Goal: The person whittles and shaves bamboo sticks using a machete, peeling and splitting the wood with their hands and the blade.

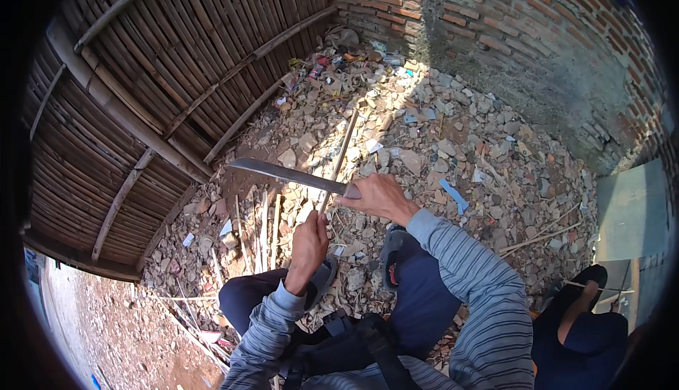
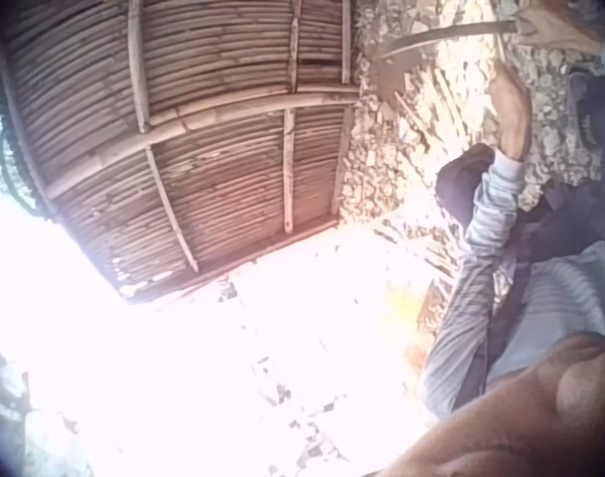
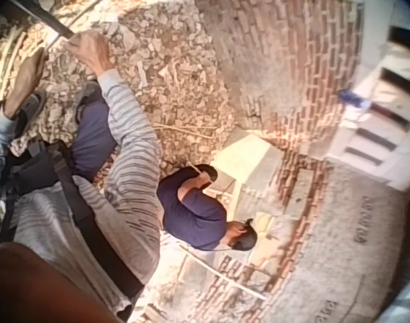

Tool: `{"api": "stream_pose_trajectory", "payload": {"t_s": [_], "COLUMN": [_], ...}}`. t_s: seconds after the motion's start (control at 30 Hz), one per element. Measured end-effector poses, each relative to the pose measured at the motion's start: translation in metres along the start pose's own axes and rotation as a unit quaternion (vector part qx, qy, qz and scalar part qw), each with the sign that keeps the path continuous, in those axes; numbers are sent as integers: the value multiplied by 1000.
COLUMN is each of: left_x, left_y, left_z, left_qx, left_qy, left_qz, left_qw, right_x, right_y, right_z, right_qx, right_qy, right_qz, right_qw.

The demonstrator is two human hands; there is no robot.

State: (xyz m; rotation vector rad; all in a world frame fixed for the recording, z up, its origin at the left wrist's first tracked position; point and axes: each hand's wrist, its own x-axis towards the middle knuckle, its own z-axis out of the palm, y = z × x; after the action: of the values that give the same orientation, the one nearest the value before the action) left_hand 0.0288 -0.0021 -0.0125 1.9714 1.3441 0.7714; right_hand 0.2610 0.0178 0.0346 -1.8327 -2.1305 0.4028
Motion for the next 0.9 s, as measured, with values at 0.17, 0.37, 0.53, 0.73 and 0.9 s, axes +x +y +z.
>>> {"api": "stream_pose_trajectory", "payload": {"t_s": [0.17,0.37,0.53,0.73,0.9], "left_x": [-2,-5,-3,-10,-5], "left_y": [3,0,2,-1,0], "left_z": [-2,-8,-10,-7,-5], "left_qx": [-11,-27,-8,0,25], "left_qy": [28,29,22,27,36], "left_qz": [38,33,34,48,49], "left_qw": [999,999,999,999,998], "right_x": [5,7,9,14,6], "right_y": [9,4,9,21,16], "right_z": [-3,1,8,4,3], "right_qx": [10,17,-15,31,16], "right_qy": [39,68,28,65,56], "right_qz": [-3,17,-11,105,21], "right_qw": [999,997,999,992,998]}}
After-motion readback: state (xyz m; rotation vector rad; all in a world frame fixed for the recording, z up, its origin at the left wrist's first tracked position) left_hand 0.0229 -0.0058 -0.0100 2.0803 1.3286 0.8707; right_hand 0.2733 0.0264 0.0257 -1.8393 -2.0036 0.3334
